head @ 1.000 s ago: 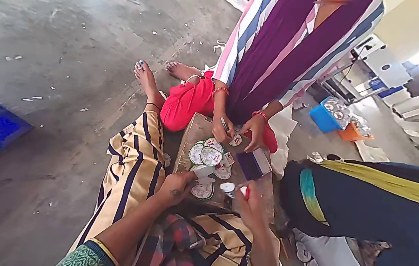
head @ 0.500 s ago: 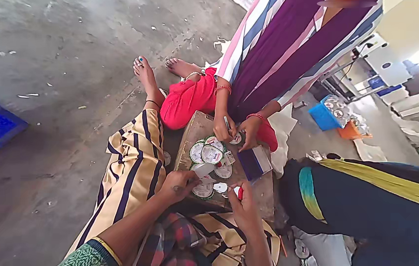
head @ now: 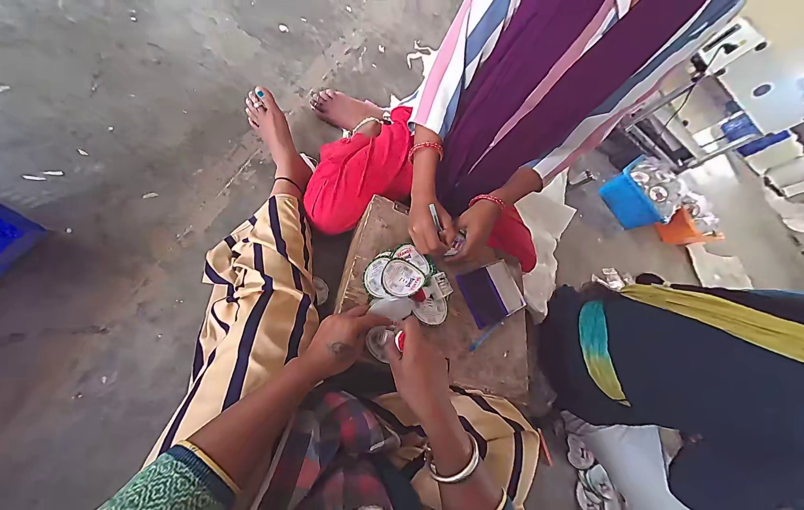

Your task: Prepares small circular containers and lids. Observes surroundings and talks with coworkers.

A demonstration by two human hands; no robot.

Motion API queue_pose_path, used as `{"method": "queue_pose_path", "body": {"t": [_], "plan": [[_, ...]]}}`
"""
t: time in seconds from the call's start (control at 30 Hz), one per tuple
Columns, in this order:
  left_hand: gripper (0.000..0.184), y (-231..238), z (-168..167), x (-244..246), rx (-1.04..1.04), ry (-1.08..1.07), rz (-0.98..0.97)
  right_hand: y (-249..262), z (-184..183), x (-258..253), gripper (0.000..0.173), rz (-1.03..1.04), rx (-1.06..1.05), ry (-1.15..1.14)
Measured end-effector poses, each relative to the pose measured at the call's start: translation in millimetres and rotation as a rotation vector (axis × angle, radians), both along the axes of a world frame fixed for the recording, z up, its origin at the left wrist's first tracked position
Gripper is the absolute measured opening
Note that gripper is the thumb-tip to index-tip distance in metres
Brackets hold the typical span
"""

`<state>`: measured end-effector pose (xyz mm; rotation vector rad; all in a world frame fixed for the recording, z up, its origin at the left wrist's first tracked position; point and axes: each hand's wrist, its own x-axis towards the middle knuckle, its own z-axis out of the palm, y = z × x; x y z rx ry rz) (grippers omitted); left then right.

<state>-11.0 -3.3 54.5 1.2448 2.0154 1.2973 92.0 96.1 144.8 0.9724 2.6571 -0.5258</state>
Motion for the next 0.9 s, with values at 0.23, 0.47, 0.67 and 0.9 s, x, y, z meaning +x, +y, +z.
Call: {"method": "queue_pose_path", "body": {"t": [0.23, 0.47, 0.67, 0.9], "plan": [[0.048, -6, -1, -9, -0.040, 0.108, -0.239, 81, 30, 37, 0.033, -0.323, 0.107, 0.507], [0.030, -4, -1, -12, -0.025, 0.135, -0.233, 192, 20, 8, 0.046, -0.492, 0.183, 0.195], [0.024, -3, -5, -5, 0.021, 0.124, -0.126, 200, -2, -7, 0.049, -0.487, 0.186, 0.052], [0.030, 0, -8, 0, 0.018, 0.026, 0.024, 114, 23, 34, 0.033, -0.201, 0.059, 0.434]]}}
